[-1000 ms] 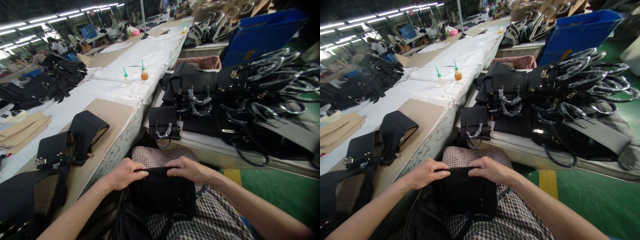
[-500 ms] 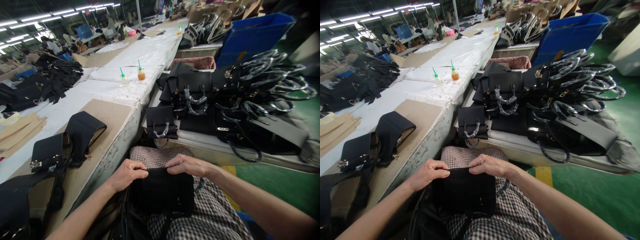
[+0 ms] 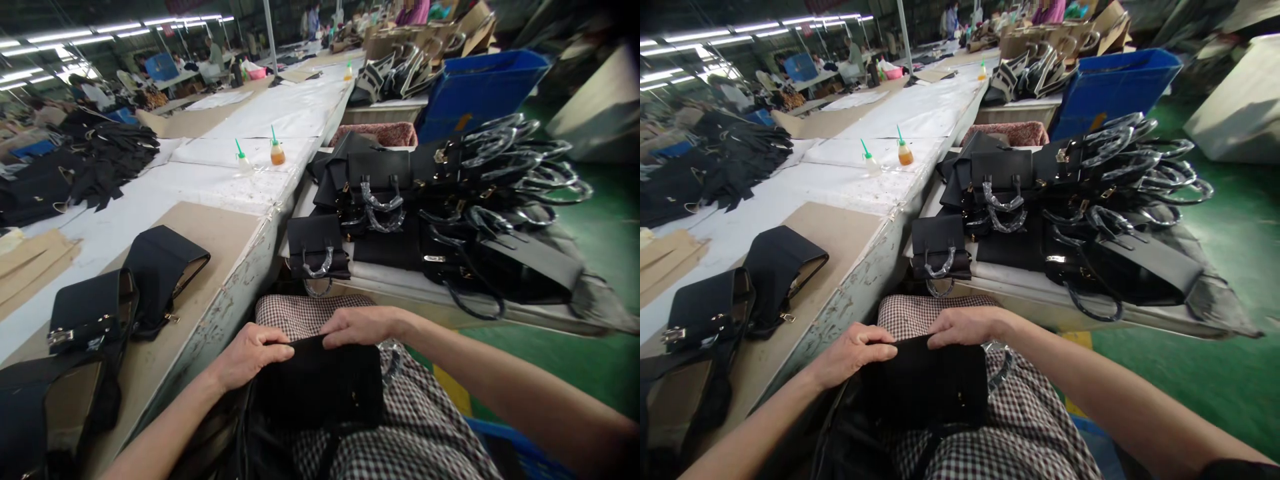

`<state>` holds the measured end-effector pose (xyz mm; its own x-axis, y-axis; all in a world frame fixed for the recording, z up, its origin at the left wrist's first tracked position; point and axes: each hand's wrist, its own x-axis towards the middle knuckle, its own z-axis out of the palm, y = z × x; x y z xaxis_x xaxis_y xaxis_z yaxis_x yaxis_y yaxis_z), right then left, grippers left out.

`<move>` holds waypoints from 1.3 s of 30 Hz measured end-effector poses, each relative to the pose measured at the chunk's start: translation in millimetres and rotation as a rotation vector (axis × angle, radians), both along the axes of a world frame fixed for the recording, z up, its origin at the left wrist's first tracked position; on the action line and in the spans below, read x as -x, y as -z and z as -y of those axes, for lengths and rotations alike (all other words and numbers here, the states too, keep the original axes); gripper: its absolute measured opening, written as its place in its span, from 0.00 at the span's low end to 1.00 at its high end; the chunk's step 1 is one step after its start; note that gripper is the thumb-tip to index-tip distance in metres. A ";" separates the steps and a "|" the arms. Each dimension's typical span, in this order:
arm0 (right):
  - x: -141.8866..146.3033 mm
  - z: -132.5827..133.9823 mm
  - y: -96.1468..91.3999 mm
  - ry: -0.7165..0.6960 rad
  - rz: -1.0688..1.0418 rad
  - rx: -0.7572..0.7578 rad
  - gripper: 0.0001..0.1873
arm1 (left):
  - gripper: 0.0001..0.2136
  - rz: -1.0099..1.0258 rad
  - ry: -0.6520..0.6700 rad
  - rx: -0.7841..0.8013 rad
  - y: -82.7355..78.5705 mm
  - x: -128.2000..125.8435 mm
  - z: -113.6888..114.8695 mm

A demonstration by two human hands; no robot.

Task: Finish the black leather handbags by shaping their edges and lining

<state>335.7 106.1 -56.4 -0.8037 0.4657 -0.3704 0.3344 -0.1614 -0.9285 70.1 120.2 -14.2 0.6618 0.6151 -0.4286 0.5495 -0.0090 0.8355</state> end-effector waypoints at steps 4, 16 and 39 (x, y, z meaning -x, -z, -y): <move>-37.8 5.8 -12.3 0.022 0.033 0.062 0.17 | 0.11 -0.001 0.012 0.028 3.1 2.7 -4.7; 78.6 -1.7 -23.1 0.204 0.231 -0.504 0.15 | 0.21 0.038 -0.007 0.177 -11.4 22.0 -11.9; 94.4 -3.9 -25.1 0.084 0.167 -0.553 0.13 | 0.13 -0.298 0.180 -0.447 -20.4 54.4 5.5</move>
